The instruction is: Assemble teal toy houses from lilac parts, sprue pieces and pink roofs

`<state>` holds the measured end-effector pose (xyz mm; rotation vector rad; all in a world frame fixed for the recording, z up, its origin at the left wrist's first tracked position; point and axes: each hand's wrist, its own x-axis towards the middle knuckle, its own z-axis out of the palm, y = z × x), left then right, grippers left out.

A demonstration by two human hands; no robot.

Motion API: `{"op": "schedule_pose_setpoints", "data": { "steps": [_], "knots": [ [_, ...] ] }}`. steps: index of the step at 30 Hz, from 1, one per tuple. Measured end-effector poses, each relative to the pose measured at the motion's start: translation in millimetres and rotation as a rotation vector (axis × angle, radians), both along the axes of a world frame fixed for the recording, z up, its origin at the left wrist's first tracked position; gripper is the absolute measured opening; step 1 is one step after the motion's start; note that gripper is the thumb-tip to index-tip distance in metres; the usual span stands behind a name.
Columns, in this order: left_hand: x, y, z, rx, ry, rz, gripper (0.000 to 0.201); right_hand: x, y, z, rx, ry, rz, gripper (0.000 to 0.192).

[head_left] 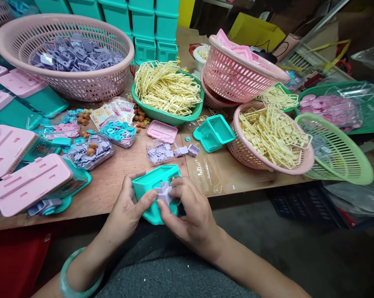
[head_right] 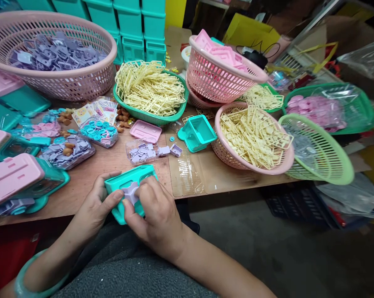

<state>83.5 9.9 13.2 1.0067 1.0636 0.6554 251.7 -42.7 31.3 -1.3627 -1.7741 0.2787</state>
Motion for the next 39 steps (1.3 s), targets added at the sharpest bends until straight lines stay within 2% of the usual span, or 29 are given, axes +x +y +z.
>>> {"op": "schedule_pose_setpoints", "data": {
  "steps": [4, 7, 14, 23, 30, 35, 39],
  "knots": [
    [1.0, -2.2, 2.7, -0.015, -0.025, -0.021, 0.061, 10.5, -4.2, 4.8, -0.198, 0.131, 0.075, 0.023],
    [4.1, -4.1, 5.4, -0.021, -0.04, -0.002, 0.062, 11.3, -7.0, 7.1, -0.261, 0.174, 0.057, 0.026],
    [2.7, 0.2, 5.3, -0.013, -0.009, -0.037, 0.06, 1.1, -4.5, 5.2, -0.122, 0.092, -0.023, 0.023],
    [1.4, -2.4, 3.0, 0.006, -0.006, -0.04, 0.059, 2.5, -5.8, 3.1, -0.106, 0.009, 0.041, 0.019],
    [-5.9, -3.5, 2.1, -0.001, 0.012, -0.052, 0.074, 18.9, -15.0, -2.8, -0.181, 0.147, 0.276, 0.004],
    [-10.4, -2.3, -1.0, 0.002, -0.041, -0.089, 0.071, 16.1, -20.4, -4.7, -0.182, 0.263, 0.161, 0.011],
    [-10.9, -3.2, -4.2, -0.006, -0.05, -0.101, 0.07, 13.5, -18.6, 2.4, -0.241, 0.302, 0.174, 0.011]
  ]
}}
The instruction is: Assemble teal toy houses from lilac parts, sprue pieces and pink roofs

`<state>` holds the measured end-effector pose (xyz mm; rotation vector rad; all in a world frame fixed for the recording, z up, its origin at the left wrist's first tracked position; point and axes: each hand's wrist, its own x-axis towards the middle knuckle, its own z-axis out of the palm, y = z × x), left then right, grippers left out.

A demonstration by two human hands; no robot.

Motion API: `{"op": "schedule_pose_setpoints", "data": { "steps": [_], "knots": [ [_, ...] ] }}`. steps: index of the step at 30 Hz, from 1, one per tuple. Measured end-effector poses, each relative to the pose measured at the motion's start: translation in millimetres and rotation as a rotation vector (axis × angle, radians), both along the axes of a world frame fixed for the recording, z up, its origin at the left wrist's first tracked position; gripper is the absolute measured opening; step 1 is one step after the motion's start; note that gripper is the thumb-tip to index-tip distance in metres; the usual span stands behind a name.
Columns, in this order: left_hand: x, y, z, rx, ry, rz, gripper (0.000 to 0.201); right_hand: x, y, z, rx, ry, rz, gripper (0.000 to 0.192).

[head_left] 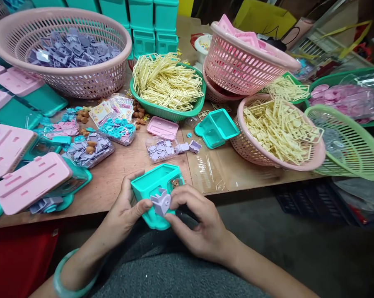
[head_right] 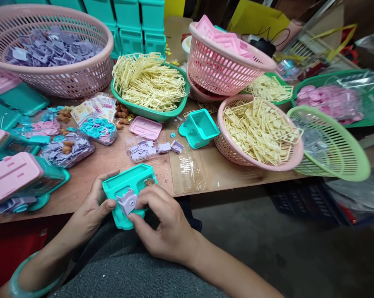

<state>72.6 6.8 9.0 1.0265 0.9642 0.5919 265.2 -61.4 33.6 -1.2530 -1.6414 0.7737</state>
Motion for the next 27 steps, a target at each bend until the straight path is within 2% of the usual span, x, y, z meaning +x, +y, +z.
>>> {"op": "schedule_pose_setpoints", "data": {
  "steps": [4, 9, 13, 16, 19, 21, 22, 24, 25, 27],
  "knots": [
    [2.7, -1.1, 1.7, -0.017, -0.011, -0.011, 0.07, -6.2, 3.0, 2.7, 0.021, -0.089, -0.09, 0.029],
    [3.9, -1.7, 4.2, 0.009, 0.044, -0.034, 0.06, -21.3, 6.1, -2.7, 0.149, -0.3, -0.137, 0.021],
    [2.3, -1.4, 2.5, 0.016, 0.088, -0.01, 0.063, -22.8, 7.6, -5.0, 0.187, -0.4, -0.111, 0.016],
    [0.3, -0.3, 0.5, 0.019, 0.082, -0.02, 0.067, -11.4, 6.6, -4.9, 0.163, -0.334, 0.015, 0.008],
    [-3.0, 0.6, -2.2, 0.013, 0.05, -0.071, 0.065, 5.9, 4.1, -5.0, 0.104, -0.178, 0.154, 0.014],
    [-5.5, 0.6, -5.1, 0.009, 0.022, -0.102, 0.067, 16.4, 3.3, -7.0, 0.099, -0.115, 0.104, 0.019],
    [-6.7, 0.7, -7.0, 0.022, 0.017, -0.113, 0.071, 20.7, 3.8, -8.9, 0.104, -0.115, 0.036, 0.027],
    [-8.6, 1.7, -12.2, 0.08, 0.028, -0.144, 0.079, 26.8, 6.7, -14.7, 0.088, -0.168, -0.074, 0.056],
    [-9.4, 2.6, -15.4, 0.119, 0.036, -0.166, 0.082, 28.5, 8.9, -18.4, 0.06, -0.197, -0.069, 0.074],
    [-10.9, 4.9, -22.9, 0.194, 0.053, -0.21, 0.085, 29.5, 13.5, -26.7, -0.013, -0.212, 0.037, 0.102]
  ]
}}
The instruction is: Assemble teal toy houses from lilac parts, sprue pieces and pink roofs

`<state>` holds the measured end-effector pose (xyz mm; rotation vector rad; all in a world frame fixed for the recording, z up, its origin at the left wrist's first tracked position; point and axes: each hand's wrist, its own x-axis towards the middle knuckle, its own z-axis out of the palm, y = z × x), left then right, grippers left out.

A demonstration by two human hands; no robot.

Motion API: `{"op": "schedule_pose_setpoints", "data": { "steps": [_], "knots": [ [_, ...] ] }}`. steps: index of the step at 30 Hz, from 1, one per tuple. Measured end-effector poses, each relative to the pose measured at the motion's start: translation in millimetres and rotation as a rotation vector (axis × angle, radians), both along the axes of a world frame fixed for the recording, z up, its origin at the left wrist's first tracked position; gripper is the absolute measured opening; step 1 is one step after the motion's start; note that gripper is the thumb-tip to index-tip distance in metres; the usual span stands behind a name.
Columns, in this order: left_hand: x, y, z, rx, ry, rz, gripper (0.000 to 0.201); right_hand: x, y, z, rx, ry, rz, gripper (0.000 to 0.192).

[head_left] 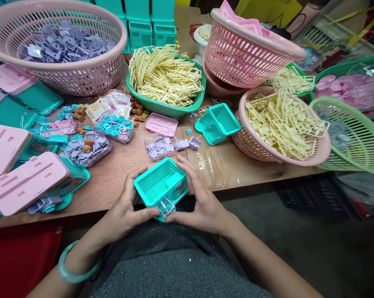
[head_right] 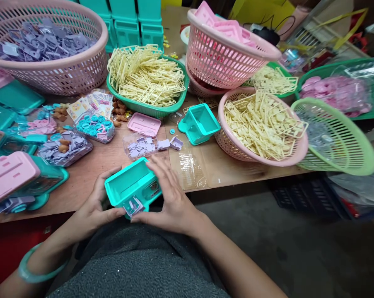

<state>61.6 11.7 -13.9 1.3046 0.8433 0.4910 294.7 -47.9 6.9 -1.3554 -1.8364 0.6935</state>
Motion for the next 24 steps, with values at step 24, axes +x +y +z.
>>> {"op": "schedule_pose_setpoints", "data": {
  "steps": [24],
  "knots": [
    [-2.0, -4.9, -46.2, 0.738, 0.103, -0.056, 0.126, 0.2, -6.7, -42.9, 0.16, 0.033, 0.051, 0.05]
  ]
}}
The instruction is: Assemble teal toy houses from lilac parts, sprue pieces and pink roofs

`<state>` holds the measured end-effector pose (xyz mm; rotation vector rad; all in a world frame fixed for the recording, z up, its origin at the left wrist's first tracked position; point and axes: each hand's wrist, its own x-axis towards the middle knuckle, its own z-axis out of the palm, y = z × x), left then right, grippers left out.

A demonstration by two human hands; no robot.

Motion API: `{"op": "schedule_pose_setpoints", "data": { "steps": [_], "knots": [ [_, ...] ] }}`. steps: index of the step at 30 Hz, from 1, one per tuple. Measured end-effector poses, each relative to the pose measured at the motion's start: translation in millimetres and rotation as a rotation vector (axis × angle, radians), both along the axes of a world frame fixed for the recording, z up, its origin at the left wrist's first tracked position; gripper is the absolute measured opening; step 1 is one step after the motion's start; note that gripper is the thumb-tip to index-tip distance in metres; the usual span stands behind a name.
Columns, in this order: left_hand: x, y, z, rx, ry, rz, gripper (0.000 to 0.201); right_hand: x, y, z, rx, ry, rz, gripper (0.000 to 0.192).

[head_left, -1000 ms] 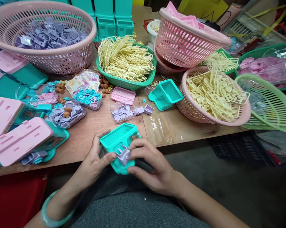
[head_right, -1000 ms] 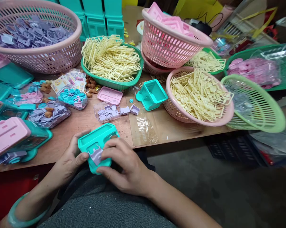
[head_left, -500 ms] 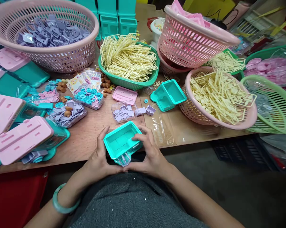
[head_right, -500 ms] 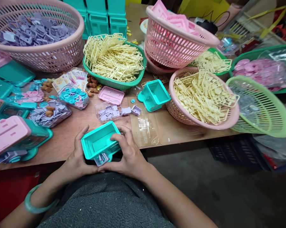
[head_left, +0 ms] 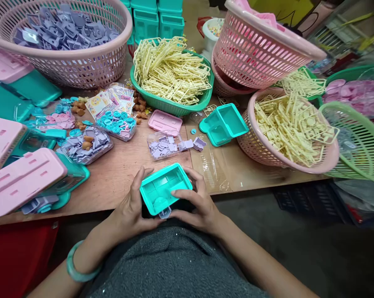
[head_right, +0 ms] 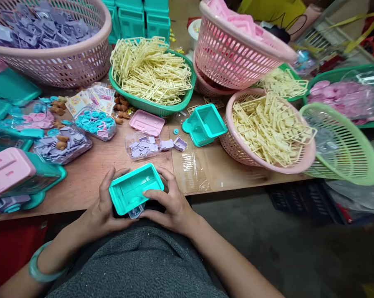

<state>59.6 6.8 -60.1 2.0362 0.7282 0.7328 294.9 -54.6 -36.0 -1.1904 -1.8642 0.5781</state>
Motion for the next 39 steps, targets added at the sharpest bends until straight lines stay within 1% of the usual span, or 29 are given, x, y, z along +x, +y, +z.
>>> {"op": "schedule_pose_setpoints", "data": {
  "steps": [3, 6, 11, 14, 18, 21, 28, 33, 34, 36, 39],
  "knots": [
    [-2.3, -1.8, -3.1, 0.024, -0.026, -0.019, 0.125, 4.2, -0.9, -1.7, 0.049, -0.027, -0.011, 0.05],
    [-5.5, -4.3, -5.1, 0.018, -0.019, -0.015, 0.119, 3.5, -1.6, -1.9, 0.117, -0.083, -0.026, 0.046],
    [-9.9, -6.5, -5.5, 0.06, -0.012, -0.013, 0.11, -0.9, 0.6, 3.7, 0.112, -0.132, -0.038, 0.037],
    [-10.2, -4.4, -1.9, 0.03, -0.016, -0.019, 0.105, -1.3, 1.6, 6.0, 0.095, -0.15, -0.049, 0.036],
    [-9.7, -1.2, 2.8, -0.036, 0.007, -0.047, 0.112, 0.7, 2.9, 6.2, 0.071, -0.152, -0.039, 0.042],
    [-9.4, -1.3, 3.9, -0.05, -0.013, -0.027, 0.108, 1.0, 5.2, 6.4, 0.076, -0.191, -0.031, 0.044],
    [-9.4, 0.2, 4.1, -0.052, -0.025, -0.032, 0.105, -4.9, 7.6, 6.2, 0.141, -0.289, -0.02, 0.029],
    [-6.8, 2.9, 1.2, -0.019, -0.016, -0.035, 0.11, -7.5, 6.0, 11.9, 0.175, -0.392, -0.119, 0.033],
    [-6.5, 2.7, 0.3, -0.015, -0.026, -0.033, 0.108, -7.7, 6.0, 13.9, 0.188, -0.428, -0.115, 0.033],
    [-6.7, 1.6, -1.3, -0.036, -0.048, -0.027, 0.104, -8.3, 6.6, 17.9, 0.2, -0.484, -0.059, 0.029],
    [-8.3, 0.9, -2.1, -0.102, -0.053, -0.025, 0.104, -10.1, 7.8, 21.9, 0.154, -0.461, -0.009, 0.023]
  ]
}}
